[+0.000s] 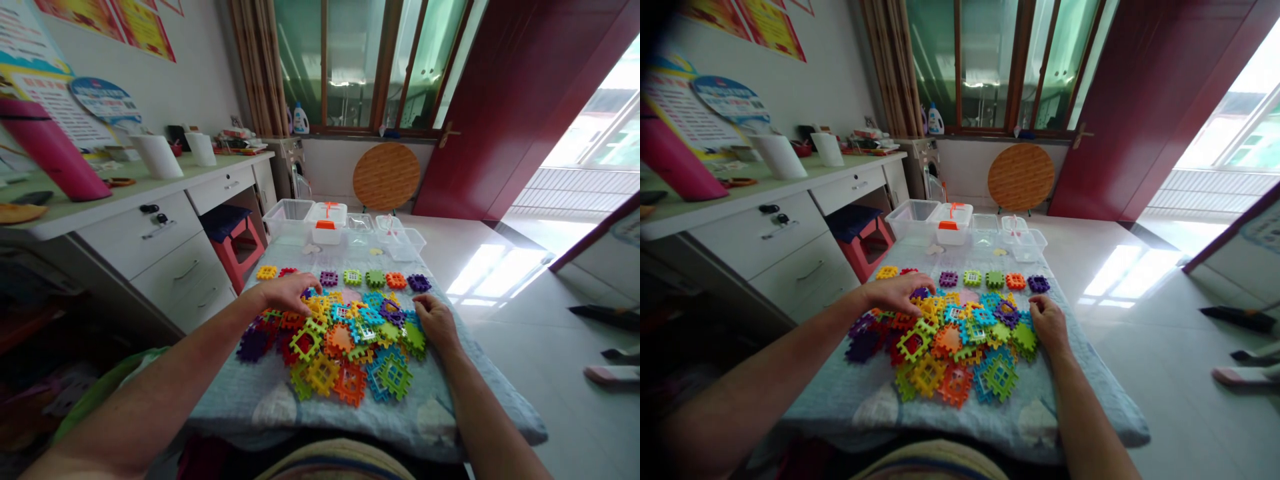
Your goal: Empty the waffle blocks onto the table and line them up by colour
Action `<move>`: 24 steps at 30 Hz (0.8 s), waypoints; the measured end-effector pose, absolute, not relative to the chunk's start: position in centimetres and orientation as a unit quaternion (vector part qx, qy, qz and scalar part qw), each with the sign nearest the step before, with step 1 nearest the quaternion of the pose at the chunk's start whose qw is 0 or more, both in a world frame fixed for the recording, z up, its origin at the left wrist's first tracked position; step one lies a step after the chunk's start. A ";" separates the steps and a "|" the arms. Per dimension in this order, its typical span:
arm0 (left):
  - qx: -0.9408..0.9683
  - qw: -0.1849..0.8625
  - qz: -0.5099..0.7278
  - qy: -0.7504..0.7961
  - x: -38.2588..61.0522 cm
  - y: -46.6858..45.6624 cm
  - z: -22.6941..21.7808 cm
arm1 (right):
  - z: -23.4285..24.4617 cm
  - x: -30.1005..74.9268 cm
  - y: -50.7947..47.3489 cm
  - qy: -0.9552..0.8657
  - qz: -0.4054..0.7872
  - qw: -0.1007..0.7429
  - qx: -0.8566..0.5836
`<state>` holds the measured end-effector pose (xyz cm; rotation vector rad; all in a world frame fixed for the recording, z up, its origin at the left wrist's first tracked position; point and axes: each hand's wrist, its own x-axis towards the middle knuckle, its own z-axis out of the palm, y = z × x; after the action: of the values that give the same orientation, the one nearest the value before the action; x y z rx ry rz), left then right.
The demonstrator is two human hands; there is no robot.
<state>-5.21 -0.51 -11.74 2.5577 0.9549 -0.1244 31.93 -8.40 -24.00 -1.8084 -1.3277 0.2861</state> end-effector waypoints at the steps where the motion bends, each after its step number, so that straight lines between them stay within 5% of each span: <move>1: 0.917 0.207 -0.047 0.338 -4.9 -0.4 -12.1 | -24.0 31.9 -8.4 -0.531 0.114 0.428 -0.723; 9: 0.918 0.195 -0.027 0.345 -4.0 -0.9 -12.9 | -24.1 32.0 -8.4 -0.533 0.120 0.426 -0.721; 19: 0.830 0.436 0.074 0.341 -2.7 -1.5 -11.7 | -23.8 31.8 -8.5 -0.534 0.114 0.428 -0.720; 24: 0.887 0.315 0.051 0.335 -1.7 -0.9 -12.1 | -23.9 31.9 -8.5 -0.534 0.121 0.426 -0.721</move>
<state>-1.71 -0.88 -12.11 2.3365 0.8826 0.1355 31.93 -8.46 -23.93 -1.8017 -1.3338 0.3027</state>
